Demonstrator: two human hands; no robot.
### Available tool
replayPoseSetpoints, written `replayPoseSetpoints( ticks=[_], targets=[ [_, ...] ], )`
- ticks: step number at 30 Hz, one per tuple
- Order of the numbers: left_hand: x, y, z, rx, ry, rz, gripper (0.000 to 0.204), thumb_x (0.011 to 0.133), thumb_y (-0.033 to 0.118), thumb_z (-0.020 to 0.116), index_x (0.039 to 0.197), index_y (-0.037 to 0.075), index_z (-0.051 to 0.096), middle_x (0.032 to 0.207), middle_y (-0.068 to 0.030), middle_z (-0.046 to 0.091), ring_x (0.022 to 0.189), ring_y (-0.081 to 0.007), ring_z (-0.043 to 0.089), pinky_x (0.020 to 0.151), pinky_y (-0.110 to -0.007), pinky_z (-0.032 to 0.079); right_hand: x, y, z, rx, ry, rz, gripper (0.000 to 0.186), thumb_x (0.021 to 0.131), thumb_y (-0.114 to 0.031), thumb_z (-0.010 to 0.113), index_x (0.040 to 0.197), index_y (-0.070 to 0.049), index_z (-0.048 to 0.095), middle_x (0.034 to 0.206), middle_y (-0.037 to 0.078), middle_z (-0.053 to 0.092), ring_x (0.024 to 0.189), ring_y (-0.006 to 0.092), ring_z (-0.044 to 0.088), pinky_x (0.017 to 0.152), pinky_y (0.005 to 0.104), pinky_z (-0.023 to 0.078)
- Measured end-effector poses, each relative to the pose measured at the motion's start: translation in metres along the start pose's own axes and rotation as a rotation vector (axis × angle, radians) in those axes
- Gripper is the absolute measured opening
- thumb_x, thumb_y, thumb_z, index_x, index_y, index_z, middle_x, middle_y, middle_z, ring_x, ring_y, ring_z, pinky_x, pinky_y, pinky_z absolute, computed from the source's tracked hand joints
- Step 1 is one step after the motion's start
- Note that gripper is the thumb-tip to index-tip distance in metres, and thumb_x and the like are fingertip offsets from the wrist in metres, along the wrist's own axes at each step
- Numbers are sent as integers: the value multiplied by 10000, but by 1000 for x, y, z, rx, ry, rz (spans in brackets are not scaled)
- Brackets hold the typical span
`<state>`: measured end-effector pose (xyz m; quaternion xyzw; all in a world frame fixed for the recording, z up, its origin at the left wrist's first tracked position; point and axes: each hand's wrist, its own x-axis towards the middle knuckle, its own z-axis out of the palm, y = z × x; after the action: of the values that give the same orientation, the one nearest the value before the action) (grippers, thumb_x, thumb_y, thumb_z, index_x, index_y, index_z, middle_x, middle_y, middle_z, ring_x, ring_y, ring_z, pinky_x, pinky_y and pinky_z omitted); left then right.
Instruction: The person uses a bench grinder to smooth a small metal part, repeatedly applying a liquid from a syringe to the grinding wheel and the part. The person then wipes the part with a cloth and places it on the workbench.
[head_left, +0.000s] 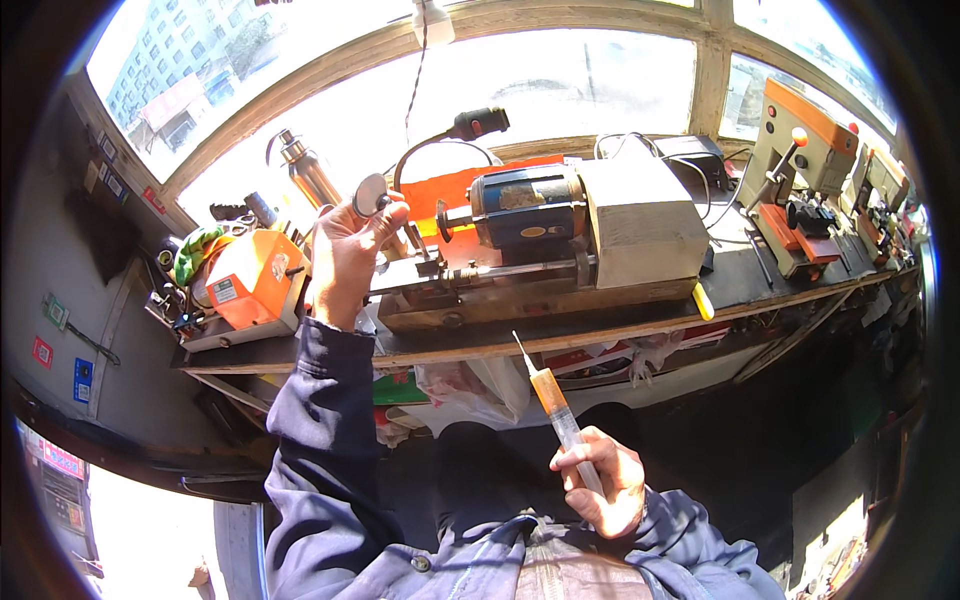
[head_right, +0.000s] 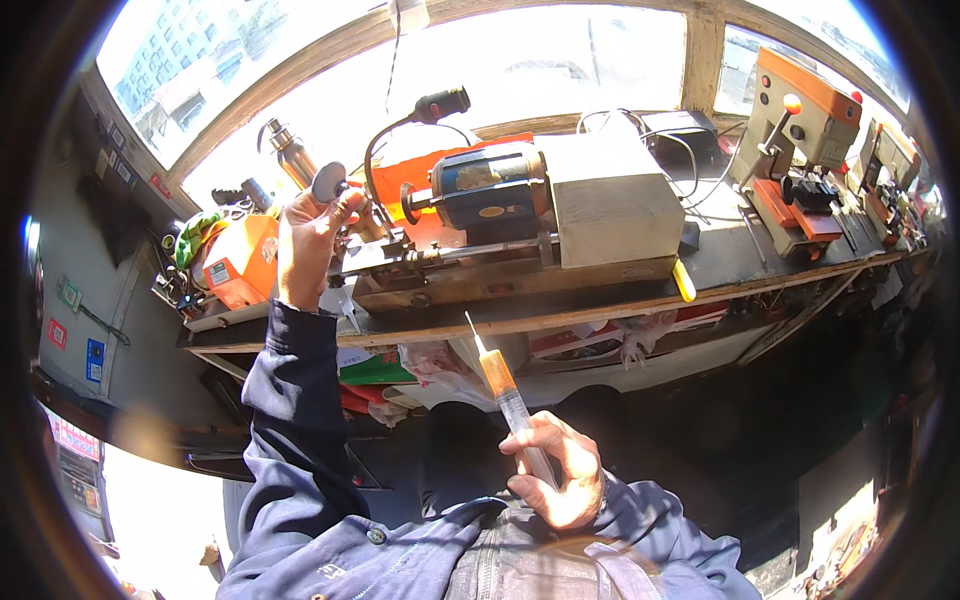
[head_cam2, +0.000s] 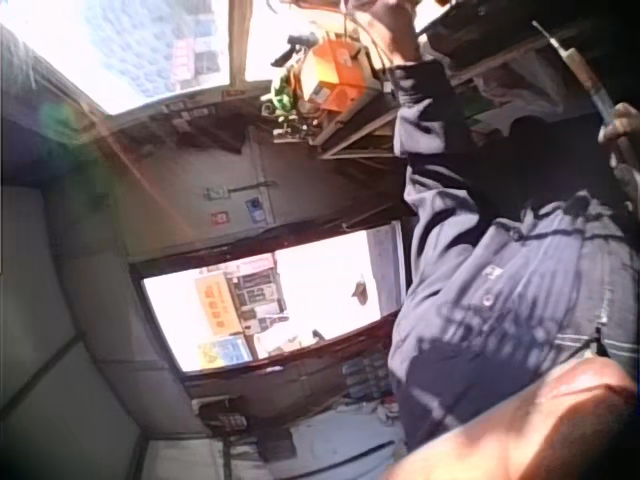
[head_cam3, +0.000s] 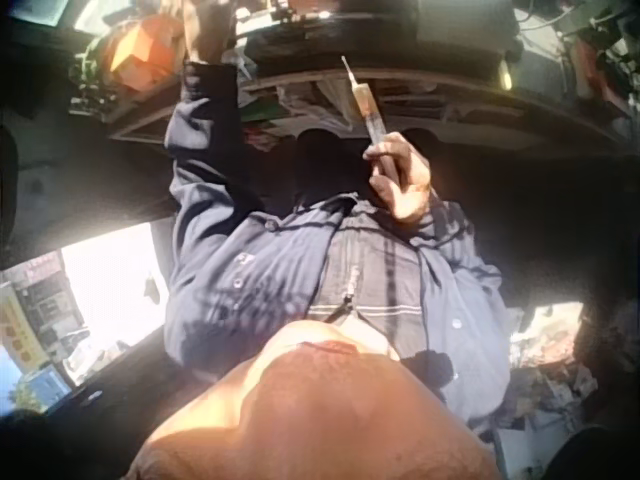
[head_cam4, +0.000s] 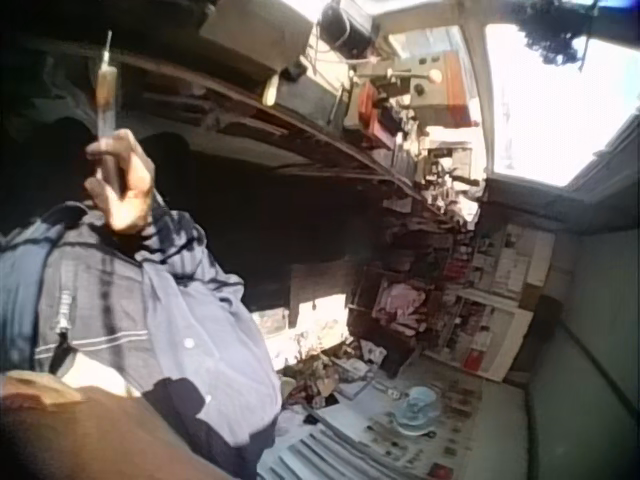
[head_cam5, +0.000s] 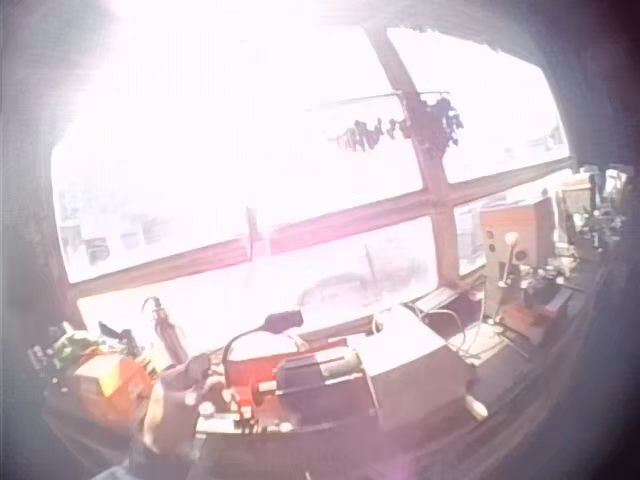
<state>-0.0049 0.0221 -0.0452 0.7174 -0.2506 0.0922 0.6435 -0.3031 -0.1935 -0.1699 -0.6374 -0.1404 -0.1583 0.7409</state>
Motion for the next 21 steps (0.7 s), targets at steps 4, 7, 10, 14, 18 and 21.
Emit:
replayPoseSetpoints(
  ticks=[4,7,10,14,18,21],
  targets=[
    [11,-6,-3,193,-34,-3,248,910,217,784,1062,25,744,871,-27,746,780,-78,669,696,-230,512,-5,-5,-7,-76,46,37,353,714,-18,726,1063,-14,673,819,74,587,680,158,568,639,298,459],
    [12,-7,-2,211,-37,1,256,892,237,805,1008,15,755,823,-17,730,741,-72,634,678,-240,497,-6,-7,-11,-69,47,79,367,676,13,701,1042,-9,679,815,72,585,675,160,569,634,294,455],
    [11,-7,0,229,-44,-3,281,884,264,813,985,7,760,812,-14,726,718,-66,615,681,-249,494,-5,-8,-14,-84,21,45,374,671,29,682,1044,2,674,853,87,597,663,145,568,623,287,453],
    [12,-8,-1,247,-55,-23,285,878,263,816,987,5,760,818,-20,728,703,-71,616,661,-244,490,-5,-8,-13,-91,24,1,357,683,40,646,1039,16,664,934,110,630,633,113,562,612,274,458],
    [16,-9,-5,233,-64,-77,283,876,266,814,985,9,762,810,-13,725,679,-70,605,631,-237,467,-6,-8,-13,-77,37,62,398,639,18,720,1035,-1,687,844,102,597,692,204,593,639,304,459],
    [18,-9,-5,246,-88,-87,288,879,276,811,991,15,763,809,-8,724,683,-65,605,629,-232,460,-7,-8,-13,-77,45,45,402,639,16,723,1039,-7,685,857,114,611,706,226,610,644,310,466]
  ],
)
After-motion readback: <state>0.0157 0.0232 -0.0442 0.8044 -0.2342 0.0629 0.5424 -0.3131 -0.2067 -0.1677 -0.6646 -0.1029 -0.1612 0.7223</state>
